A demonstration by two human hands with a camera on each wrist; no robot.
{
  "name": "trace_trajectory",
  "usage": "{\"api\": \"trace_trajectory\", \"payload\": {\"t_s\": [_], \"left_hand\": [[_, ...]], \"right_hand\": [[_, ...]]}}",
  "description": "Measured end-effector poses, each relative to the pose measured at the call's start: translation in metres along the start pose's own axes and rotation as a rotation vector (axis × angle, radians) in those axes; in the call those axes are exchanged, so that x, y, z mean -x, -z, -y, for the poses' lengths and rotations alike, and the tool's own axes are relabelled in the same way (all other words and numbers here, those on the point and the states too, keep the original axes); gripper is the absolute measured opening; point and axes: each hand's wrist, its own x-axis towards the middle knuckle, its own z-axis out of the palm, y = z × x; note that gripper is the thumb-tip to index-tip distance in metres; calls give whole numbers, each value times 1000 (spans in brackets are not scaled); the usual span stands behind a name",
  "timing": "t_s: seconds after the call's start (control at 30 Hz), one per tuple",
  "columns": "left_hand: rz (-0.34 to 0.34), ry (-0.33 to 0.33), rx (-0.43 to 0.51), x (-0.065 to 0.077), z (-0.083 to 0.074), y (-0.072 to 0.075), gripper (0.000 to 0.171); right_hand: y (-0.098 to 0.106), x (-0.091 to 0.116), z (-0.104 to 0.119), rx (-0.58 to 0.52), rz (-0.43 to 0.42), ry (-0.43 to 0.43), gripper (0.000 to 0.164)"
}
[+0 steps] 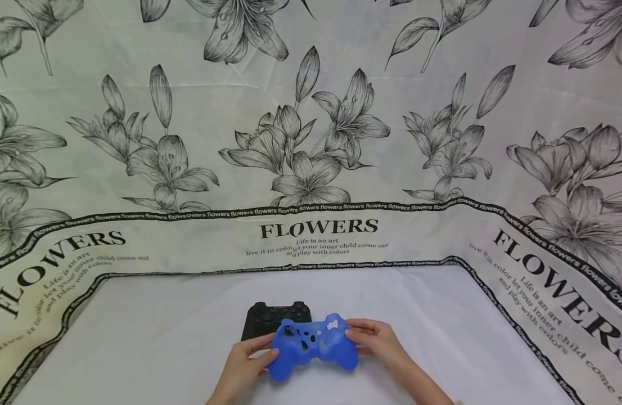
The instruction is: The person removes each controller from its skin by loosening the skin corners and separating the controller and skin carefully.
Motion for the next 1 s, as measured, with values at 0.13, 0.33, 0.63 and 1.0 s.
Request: {"api": "trace_trajectory", "payload": {"t_s": [0.13, 0.33, 0.63, 1.0], "left_hand": [[-34, -29, 16, -1, -3, -14, 34], [-77, -83, 178, -8, -2, -38, 33], [-56, -94, 192, -17, -17, -62, 33], [-74, -245, 86, -30, -35, -84, 29]], "right_hand": [[14, 1, -4, -5, 17, 3, 55], [34, 4, -3, 28, -29, -29, 53], [59, 5, -6, 54, -78, -72, 55], [94, -1, -9, 83, -101, -88, 54]]}}
